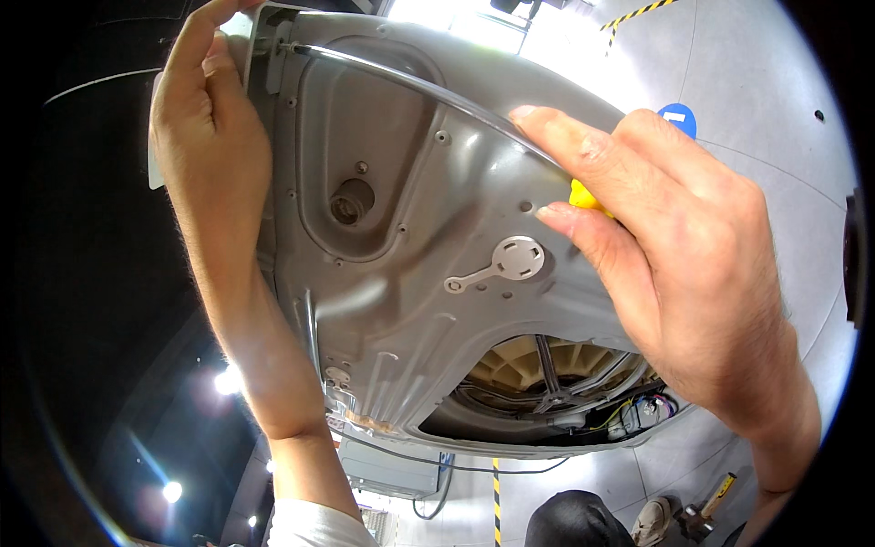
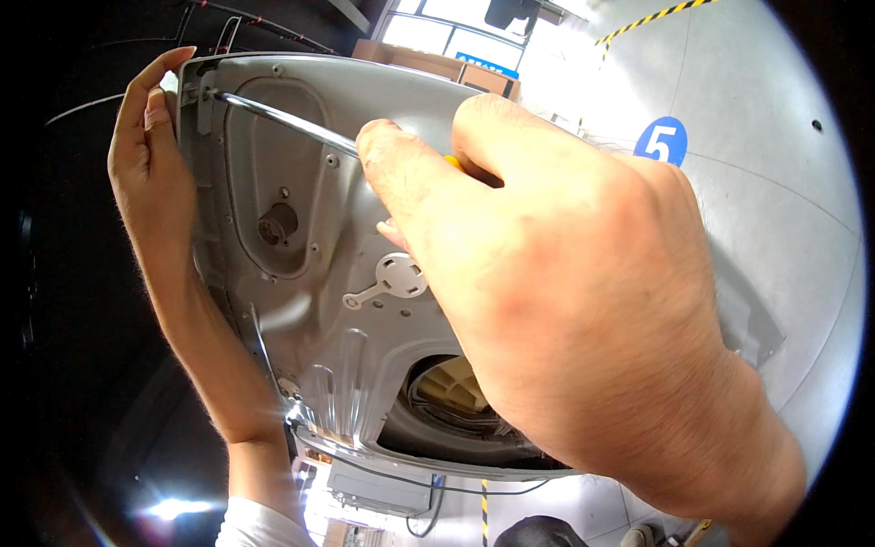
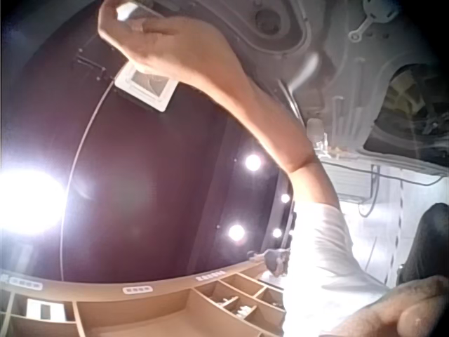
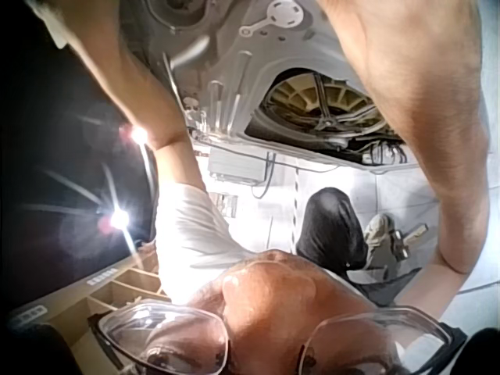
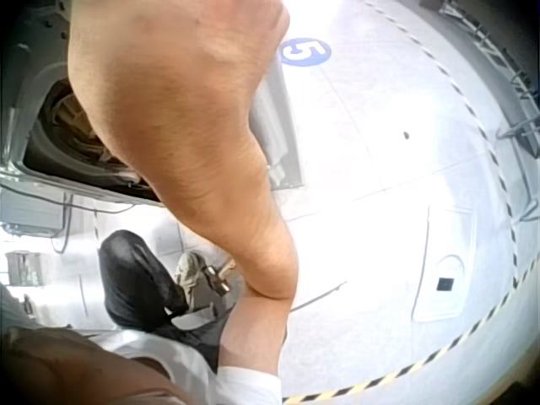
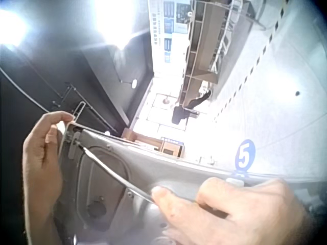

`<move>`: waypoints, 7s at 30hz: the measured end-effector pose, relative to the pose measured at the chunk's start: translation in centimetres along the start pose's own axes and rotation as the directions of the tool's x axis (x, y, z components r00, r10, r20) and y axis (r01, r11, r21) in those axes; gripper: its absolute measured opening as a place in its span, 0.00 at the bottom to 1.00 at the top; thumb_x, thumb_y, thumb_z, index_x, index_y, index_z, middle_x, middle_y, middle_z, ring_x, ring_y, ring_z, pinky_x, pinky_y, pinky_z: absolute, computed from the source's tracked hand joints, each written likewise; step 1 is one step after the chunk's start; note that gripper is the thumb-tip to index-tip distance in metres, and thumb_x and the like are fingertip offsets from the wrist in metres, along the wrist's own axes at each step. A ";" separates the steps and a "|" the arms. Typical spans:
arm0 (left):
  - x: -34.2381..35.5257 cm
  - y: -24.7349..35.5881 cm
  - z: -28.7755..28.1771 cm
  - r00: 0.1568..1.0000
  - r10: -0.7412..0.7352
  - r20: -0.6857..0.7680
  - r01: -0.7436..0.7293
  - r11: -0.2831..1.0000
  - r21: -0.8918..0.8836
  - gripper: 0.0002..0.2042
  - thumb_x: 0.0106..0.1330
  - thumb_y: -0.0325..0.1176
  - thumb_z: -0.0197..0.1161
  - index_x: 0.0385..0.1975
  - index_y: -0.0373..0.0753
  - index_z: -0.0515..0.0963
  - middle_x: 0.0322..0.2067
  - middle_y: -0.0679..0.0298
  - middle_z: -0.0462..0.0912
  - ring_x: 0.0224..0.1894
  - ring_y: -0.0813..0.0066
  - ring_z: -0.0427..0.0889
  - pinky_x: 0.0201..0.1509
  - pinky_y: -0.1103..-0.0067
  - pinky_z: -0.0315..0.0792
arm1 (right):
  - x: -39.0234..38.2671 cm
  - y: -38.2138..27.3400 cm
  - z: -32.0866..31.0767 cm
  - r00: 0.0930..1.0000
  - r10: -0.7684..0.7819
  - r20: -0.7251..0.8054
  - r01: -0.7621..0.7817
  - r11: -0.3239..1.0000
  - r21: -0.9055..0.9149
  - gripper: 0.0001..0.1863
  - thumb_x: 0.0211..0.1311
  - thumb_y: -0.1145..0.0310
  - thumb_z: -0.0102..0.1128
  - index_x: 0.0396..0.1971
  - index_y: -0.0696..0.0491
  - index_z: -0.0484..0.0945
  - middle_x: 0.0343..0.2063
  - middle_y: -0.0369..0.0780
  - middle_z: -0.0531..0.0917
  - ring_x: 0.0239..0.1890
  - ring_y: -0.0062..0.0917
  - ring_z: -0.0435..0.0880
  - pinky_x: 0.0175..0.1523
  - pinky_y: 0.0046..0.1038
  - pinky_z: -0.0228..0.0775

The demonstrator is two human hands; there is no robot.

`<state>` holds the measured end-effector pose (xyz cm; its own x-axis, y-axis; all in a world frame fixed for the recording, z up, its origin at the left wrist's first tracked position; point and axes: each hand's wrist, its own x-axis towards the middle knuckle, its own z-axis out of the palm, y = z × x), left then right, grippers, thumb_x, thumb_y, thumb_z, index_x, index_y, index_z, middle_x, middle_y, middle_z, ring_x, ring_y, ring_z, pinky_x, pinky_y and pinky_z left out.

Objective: The person removes and replaces screws from the metal panels of a washing machine using a screwdriver by hand, while another person assists by providing screws and helping to lift a panel.

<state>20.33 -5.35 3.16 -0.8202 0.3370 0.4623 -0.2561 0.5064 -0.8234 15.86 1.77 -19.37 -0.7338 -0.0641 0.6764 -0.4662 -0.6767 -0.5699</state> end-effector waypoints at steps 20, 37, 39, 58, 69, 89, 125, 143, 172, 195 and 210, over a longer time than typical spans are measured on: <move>0.1 1.2 -0.3 0.996 -0.076 -0.047 0.079 0.996 0.052 0.14 0.71 0.35 0.45 0.47 0.52 0.79 0.23 0.74 0.76 0.19 0.92 0.64 0.26 0.88 0.61 | 0.0 0.0 -1.1 0.998 0.025 0.062 -0.022 0.999 -0.048 0.25 0.47 0.82 0.63 0.50 0.54 0.75 0.20 0.39 0.70 0.19 0.24 0.69 0.24 0.26 0.63; -0.2 0.5 -0.3 0.996 -0.091 -0.024 0.091 0.995 0.029 0.14 0.71 0.33 0.46 0.47 0.51 0.79 0.21 0.75 0.75 0.20 0.93 0.66 0.28 0.90 0.62 | 0.5 0.6 -1.1 0.990 -0.077 0.122 0.098 0.978 -0.182 0.26 0.46 0.80 0.65 0.50 0.54 0.75 0.21 0.39 0.70 0.18 0.25 0.69 0.23 0.26 0.62; -0.2 0.4 -0.3 0.997 -0.071 -0.022 0.072 0.997 0.032 0.14 0.71 0.33 0.46 0.47 0.51 0.79 0.21 0.75 0.75 0.20 0.93 0.65 0.27 0.90 0.61 | 0.5 0.6 -1.2 0.989 -0.080 0.128 0.104 0.975 -0.194 0.26 0.46 0.80 0.65 0.50 0.54 0.75 0.21 0.39 0.70 0.18 0.25 0.69 0.23 0.26 0.63; -0.1 0.7 0.0 0.999 -0.008 -0.037 0.005 0.997 -0.075 0.15 0.71 0.31 0.44 0.48 0.50 0.78 0.31 0.73 0.80 0.23 0.91 0.68 0.31 0.88 0.63 | 1.2 -2.1 -0.9 0.995 -0.009 0.098 0.035 0.963 -0.267 0.11 0.50 0.76 0.63 0.32 0.58 0.70 0.27 0.43 0.73 0.26 0.34 0.75 0.30 0.30 0.67; -0.7 0.0 -0.2 0.961 -0.022 -0.277 -0.005 0.995 -0.097 0.14 0.72 0.38 0.45 0.54 0.51 0.73 0.34 0.66 0.81 0.31 0.82 0.76 0.40 0.81 0.71 | 1.5 0.8 -1.9 0.987 -0.026 0.160 0.054 0.983 -0.175 0.05 0.60 0.75 0.53 0.33 0.62 0.71 0.27 0.44 0.73 0.27 0.32 0.73 0.34 0.28 0.64; -3.5 7.1 1.2 0.638 -0.477 0.605 0.673 -0.038 -0.739 0.12 0.71 0.36 0.50 0.39 0.33 0.75 0.13 0.76 0.58 0.13 0.91 0.52 0.13 0.90 0.47 | 1.6 1.0 -1.7 0.988 -0.046 0.145 0.072 0.981 -0.182 0.06 0.57 0.74 0.58 0.33 0.61 0.74 0.28 0.42 0.73 0.25 0.29 0.74 0.32 0.28 0.66; -0.4 0.1 -3.3 0.888 -0.459 -0.038 0.380 0.777 -0.501 0.15 0.71 0.38 0.47 0.38 0.33 0.77 0.28 0.65 0.78 0.29 0.81 0.74 0.32 0.84 0.68 | -2.5 3.6 -4.2 0.846 0.525 0.095 -0.496 0.710 0.499 0.17 0.68 0.55 0.49 0.41 0.55 0.72 0.22 0.33 0.71 0.21 0.11 0.70 0.20 0.11 0.60; 0.1 -1.0 -1.3 0.905 -0.363 0.222 0.424 0.810 -0.404 0.20 0.69 0.45 0.51 0.38 0.32 0.80 0.21 0.67 0.77 0.28 0.82 0.72 0.34 0.81 0.67 | -2.0 2.1 -6.4 0.695 0.625 0.355 -0.662 0.364 0.655 0.15 0.61 0.63 0.60 0.43 0.51 0.67 0.22 0.34 0.74 0.16 0.12 0.73 0.19 0.14 0.64; -0.1 -0.8 -1.1 0.962 -0.223 0.155 0.254 0.941 -0.223 0.23 0.48 0.40 0.73 0.37 0.28 0.78 0.29 0.59 0.79 0.28 0.74 0.78 0.32 0.78 0.72 | -4.2 3.6 -4.1 0.825 0.493 0.277 -0.538 0.532 0.654 0.17 0.59 0.71 0.61 0.45 0.52 0.64 0.23 0.33 0.75 0.20 0.12 0.73 0.25 0.16 0.65; -0.3 -0.4 -1.3 0.958 -0.249 0.139 0.274 0.941 -0.197 0.21 0.46 0.40 0.74 0.35 0.30 0.79 0.25 0.64 0.72 0.26 0.76 0.72 0.30 0.79 0.69 | -4.3 4.0 -3.8 0.847 0.476 0.237 -0.502 0.565 0.655 0.17 0.59 0.70 0.61 0.45 0.52 0.65 0.23 0.32 0.76 0.19 0.12 0.72 0.24 0.15 0.64; -0.2 -0.2 -1.3 0.959 -0.246 0.139 0.273 0.933 -0.234 0.20 0.49 0.39 0.72 0.36 0.30 0.79 0.26 0.64 0.74 0.26 0.77 0.73 0.31 0.79 0.69 | -3.3 3.2 -4.8 0.809 0.546 0.218 -0.530 0.517 0.672 0.21 0.65 0.48 0.50 0.41 0.52 0.68 0.22 0.32 0.71 0.16 0.09 0.65 0.21 0.10 0.54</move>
<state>21.21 -4.48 3.67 -0.7949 0.0885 0.6002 -0.3429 0.7506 -0.5648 14.43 3.33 -25.60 -0.7406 -0.5812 0.3372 0.4802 -0.8088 -0.3395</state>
